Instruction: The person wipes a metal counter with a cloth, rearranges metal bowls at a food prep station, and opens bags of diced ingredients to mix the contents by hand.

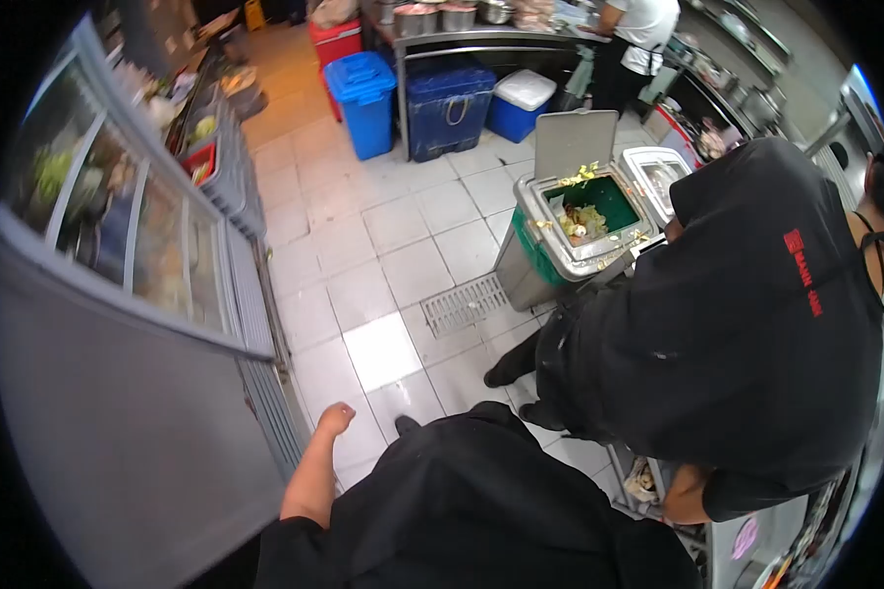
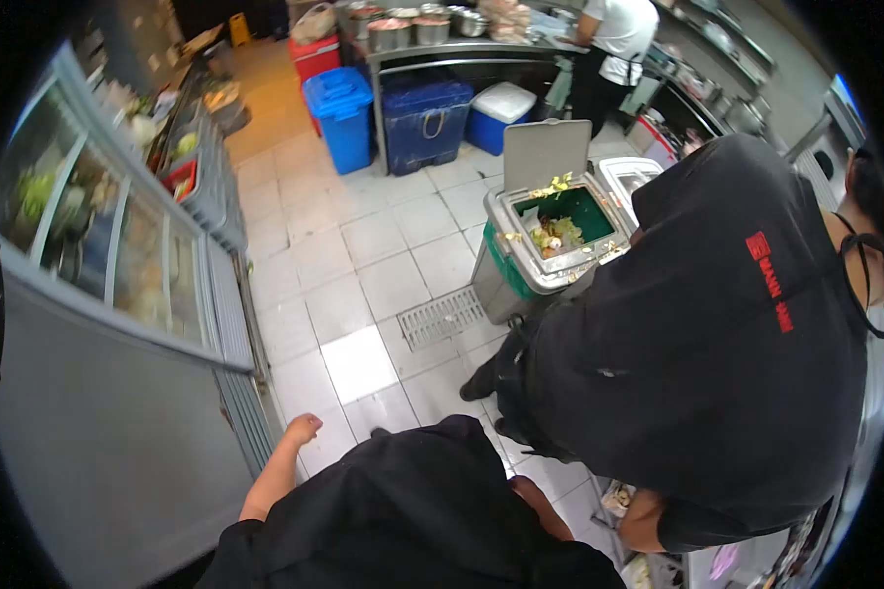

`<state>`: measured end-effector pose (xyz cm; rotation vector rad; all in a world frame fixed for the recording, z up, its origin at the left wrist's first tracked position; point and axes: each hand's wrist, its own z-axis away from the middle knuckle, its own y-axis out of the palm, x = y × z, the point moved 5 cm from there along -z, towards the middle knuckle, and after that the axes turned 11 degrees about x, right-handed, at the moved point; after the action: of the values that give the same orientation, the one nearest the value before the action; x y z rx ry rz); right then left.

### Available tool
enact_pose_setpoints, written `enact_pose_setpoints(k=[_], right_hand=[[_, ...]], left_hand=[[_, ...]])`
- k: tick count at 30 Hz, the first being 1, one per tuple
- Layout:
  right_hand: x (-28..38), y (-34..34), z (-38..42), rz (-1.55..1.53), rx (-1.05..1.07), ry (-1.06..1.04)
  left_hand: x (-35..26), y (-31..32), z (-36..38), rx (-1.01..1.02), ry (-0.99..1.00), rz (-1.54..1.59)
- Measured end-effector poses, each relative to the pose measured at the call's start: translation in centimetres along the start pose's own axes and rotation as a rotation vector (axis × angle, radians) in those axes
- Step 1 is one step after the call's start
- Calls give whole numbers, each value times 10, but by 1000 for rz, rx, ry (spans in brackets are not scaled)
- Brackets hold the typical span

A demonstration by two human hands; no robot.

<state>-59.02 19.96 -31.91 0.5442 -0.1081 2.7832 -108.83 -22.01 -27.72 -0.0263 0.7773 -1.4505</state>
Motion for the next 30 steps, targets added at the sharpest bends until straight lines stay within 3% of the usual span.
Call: enact_pose_setpoints(k=[4, 6, 9, 12, 14, 16, 17, 19, 21, 25, 30], right_hand=[[59, 37, -9, -211, -62, -54], [89, 53, -25, -290, -74, -73], [134, 64, -55, -396, -72, -102], [214, 57, -87, -496, -64, -197], [276, 43, -111, -556, -61, -291], [346, 17, -149, -228, -141, -217], [387, -2, -171, 7, -184, -137], [456, -22, -168, -277, -70, -117], [526, -52, -168, -309, -103, -200], [634, -107, -170, -326, -164, -428], [781, -163, -128, -327, -144, -524]], left_hand=[[-119, -148, -87, -80, 110, -70], [-184, -199, -127, -103, 255, -56], [-254, -251, -169, -33, 322, -13], [-249, -286, -218, -105, 362, -261], [-223, -303, -234, -6, 187, -310], [-187, -318, -244, 25, 143, -353], [-181, -326, -233, 32, 155, -527], [-149, -333, -228, 240, 112, -581], [-148, -346, -232, 326, -32, -434], [-193, -375, -299, 408, -93, -335], [-312, -449, -456, 461, 0, -424]])
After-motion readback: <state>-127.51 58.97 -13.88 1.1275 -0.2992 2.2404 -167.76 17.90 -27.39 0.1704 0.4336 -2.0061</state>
